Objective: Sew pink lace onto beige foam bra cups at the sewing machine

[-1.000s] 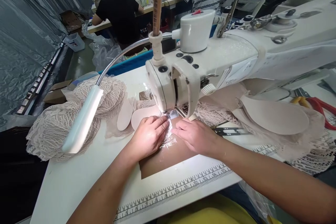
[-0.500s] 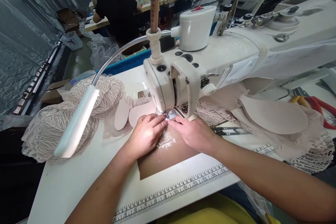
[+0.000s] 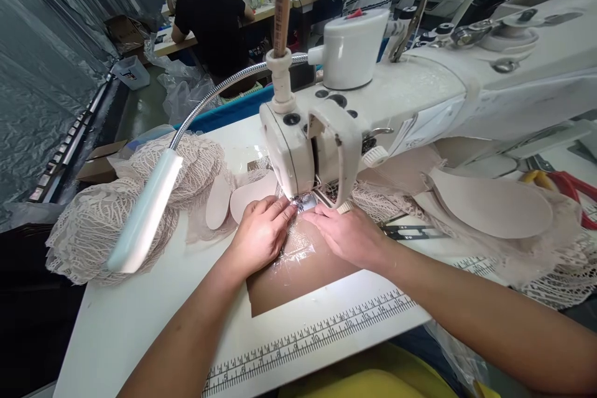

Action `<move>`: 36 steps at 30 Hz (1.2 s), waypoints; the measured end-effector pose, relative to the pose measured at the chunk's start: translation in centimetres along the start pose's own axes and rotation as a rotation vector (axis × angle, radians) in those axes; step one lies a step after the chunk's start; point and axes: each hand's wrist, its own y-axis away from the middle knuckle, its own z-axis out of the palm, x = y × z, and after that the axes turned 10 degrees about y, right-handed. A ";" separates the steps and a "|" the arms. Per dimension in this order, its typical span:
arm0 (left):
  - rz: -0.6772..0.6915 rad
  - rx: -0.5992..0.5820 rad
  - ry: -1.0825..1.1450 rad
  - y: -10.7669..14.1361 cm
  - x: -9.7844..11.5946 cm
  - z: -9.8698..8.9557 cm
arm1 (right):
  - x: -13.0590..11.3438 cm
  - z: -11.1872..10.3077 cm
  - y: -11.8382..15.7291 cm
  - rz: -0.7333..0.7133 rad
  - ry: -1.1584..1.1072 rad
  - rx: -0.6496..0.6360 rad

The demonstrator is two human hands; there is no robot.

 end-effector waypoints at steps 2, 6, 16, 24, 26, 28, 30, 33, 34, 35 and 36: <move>-0.028 -0.011 -0.041 0.1 0.2 -0.2 | 0.0 -0.1 0.0 0.006 -0.020 0.002; -0.081 -0.064 -0.086 0.5 1.4 -1.5 | 0.2 -0.3 0.0 0.028 -0.046 0.011; -0.127 -0.161 0.095 1.1 3.7 -3.1 | 0.3 -0.4 0.3 0.051 -0.023 -0.054; -0.039 -0.111 0.155 0.9 3.4 -1.1 | 0.3 -0.7 0.5 0.001 -0.085 -0.024; -0.041 -0.121 0.145 0.9 3.3 -1.1 | 0.3 -0.5 0.5 -0.057 -0.093 -0.015; -0.045 -0.129 0.137 0.9 3.1 -1.1 | 0.3 -0.3 0.5 -0.086 -0.091 -0.012; -0.045 -0.126 0.132 0.7 2.8 -1.0 | 0.3 -0.2 0.5 -0.086 -0.092 -0.012; -0.050 -0.124 0.123 0.5 2.4 -1.1 | 0.2 -0.1 0.5 -0.078 -0.086 -0.019; -0.053 -0.127 0.120 0.5 2.3 -1.3 | 0.2 -0.1 0.5 -0.078 -0.082 -0.020; -0.055 -0.133 0.121 0.5 2.3 -1.5 | 0.2 -0.1 0.5 -0.074 -0.079 -0.019; -0.054 -0.144 0.127 0.6 2.3 -1.8 | 0.2 -0.2 0.5 -0.071 -0.078 -0.017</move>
